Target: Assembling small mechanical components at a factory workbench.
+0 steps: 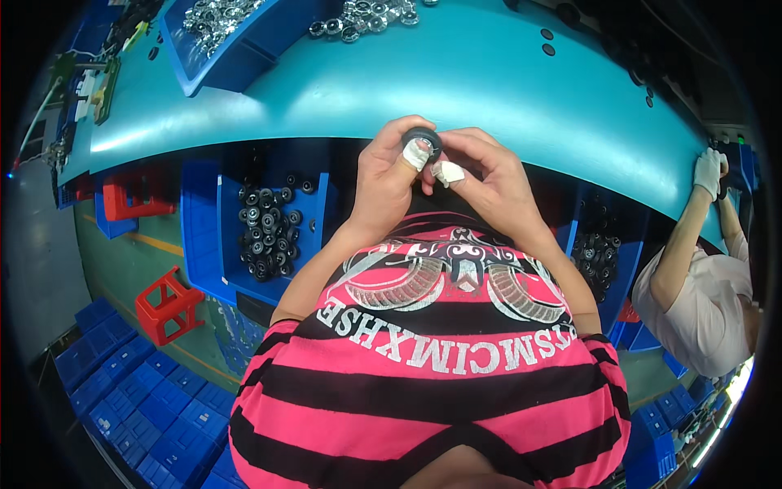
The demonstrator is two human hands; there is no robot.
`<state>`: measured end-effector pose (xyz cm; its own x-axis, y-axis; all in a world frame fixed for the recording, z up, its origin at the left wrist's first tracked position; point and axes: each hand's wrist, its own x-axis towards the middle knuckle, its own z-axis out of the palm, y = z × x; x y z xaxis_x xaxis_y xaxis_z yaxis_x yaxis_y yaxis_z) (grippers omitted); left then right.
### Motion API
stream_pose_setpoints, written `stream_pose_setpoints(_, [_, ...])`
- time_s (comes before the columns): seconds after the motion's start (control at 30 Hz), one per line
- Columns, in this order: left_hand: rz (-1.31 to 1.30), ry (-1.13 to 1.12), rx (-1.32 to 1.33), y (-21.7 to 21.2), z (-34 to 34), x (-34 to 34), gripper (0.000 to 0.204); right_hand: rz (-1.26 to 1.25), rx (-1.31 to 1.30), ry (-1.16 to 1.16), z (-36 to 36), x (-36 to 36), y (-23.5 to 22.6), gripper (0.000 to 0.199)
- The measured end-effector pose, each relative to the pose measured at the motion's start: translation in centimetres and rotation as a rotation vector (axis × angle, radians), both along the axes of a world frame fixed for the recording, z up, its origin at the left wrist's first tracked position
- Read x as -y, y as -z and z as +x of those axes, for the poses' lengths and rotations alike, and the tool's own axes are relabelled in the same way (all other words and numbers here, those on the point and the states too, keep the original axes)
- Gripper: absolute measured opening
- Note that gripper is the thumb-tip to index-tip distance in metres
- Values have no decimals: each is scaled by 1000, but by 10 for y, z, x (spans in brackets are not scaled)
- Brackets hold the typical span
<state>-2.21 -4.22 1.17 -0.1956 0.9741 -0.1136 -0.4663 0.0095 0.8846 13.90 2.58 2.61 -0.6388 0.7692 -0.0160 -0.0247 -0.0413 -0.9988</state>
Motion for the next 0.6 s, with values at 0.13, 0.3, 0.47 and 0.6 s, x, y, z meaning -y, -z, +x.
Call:
stream_pose_setpoints(0.13, [9,-13,-70,4,2,-4,29,325,123,92,-2,-1,-11,31])
stream_pose_setpoints(0.3, [60,-75,-221,11,10,-8,25,521,185,161,-4,1,-5,33])
stream_pose_setpoints(0.47, [48,-59,-309,7,15,-18,20,347,124,208,0,-6,2,32])
stream_pose_setpoints(0.6, [13,58,-202,-3,8,-14,21,145,48,255,-1,1,1,30])
